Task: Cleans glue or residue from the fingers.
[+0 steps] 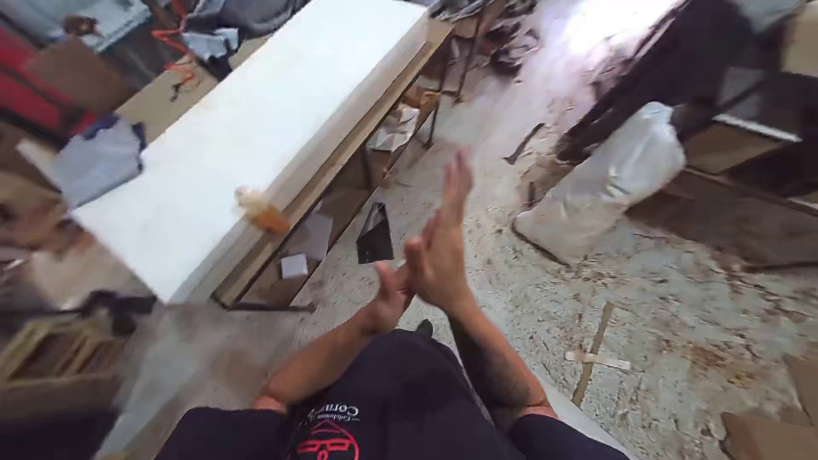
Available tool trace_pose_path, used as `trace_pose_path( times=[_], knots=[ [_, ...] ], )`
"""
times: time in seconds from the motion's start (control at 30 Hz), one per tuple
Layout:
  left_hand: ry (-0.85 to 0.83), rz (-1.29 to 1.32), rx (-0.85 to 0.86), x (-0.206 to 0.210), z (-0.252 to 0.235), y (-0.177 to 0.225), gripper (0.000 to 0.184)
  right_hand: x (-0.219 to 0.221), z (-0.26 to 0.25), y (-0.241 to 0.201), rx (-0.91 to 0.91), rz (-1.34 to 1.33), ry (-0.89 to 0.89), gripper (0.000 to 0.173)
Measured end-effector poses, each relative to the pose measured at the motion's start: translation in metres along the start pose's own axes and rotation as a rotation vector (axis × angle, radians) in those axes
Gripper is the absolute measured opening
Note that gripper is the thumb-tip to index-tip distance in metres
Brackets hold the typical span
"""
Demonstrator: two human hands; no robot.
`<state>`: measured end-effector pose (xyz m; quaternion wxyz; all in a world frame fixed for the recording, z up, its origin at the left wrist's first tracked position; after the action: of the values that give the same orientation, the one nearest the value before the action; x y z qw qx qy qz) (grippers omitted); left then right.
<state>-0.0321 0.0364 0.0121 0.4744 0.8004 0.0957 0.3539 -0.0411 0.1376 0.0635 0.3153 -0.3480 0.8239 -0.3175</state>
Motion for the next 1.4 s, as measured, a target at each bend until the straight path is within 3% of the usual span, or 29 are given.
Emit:
trace_pose_path(
  times=[0.13,0.23,0.3,0.4,0.5,0.63,0.77,0.8,0.87,0.93,1.0,1.07,1.4],
  knots=[
    [-0.048,-0.188,0.107,-0.003,0.009,0.003,0.097,-0.011,-0.02,-0.002,0.106,-0.124,0.095,0.081],
    [-0.13,-0.375,0.144,-0.007,0.006,0.011,0.109,-0.022,-0.031,0.021,0.396,-0.571,0.129,0.065],
    [-0.144,-0.32,0.128,-0.011,0.007,0.013,0.119,-0.038,-0.042,0.044,0.488,-0.755,0.223,0.073],
    [-0.094,-0.2,0.124,-0.034,-0.001,0.02,0.118,-0.05,-0.033,0.037,0.285,-0.554,0.099,0.08],
    [-0.027,-0.548,0.178,-0.048,-0.002,0.032,0.112,-0.019,0.005,0.011,0.147,-0.362,-0.02,0.072],
    [-0.027,-0.846,0.237,-0.045,0.004,0.04,0.107,0.021,0.033,-0.015,0.188,-0.363,-0.003,0.05],
    [-0.058,-0.858,0.239,-0.045,0.013,0.037,0.106,0.023,0.032,-0.011,0.171,-0.444,0.14,0.02],
    [-0.066,-0.844,0.233,-0.045,0.014,0.035,0.105,0.023,0.031,-0.008,0.199,-0.471,0.168,0.019],
    [-0.066,-0.81,0.217,-0.045,0.015,0.033,0.101,0.023,0.029,-0.002,0.295,-0.57,0.158,0.035],
    [-0.048,-0.736,0.182,-0.049,0.014,0.034,0.102,0.026,0.03,-0.001,0.32,-0.686,0.004,0.053],
    [-0.02,-0.609,0.146,-0.053,0.013,0.04,0.105,0.032,0.033,-0.004,0.31,-0.71,-0.066,0.039],
    [-0.019,-0.508,0.132,-0.054,0.014,0.045,0.108,0.033,0.035,-0.004,0.323,-0.695,-0.015,0.029],
    [-0.033,-0.698,0.141,-0.059,0.018,0.045,0.101,0.025,0.037,0.004,0.32,-0.62,-0.045,0.032]
  ],
)
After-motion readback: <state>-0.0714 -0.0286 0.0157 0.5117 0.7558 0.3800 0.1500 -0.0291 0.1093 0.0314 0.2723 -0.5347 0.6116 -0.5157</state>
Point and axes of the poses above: each hand's wrist, its own z-axis away from the middle knuckle, its own x-axis out of the palm, y = z × x, the point moved 5 cm from there along -z, towards the middle knuckle, and after that the axes turned 4 degrees about x, right-handed, at the moved point
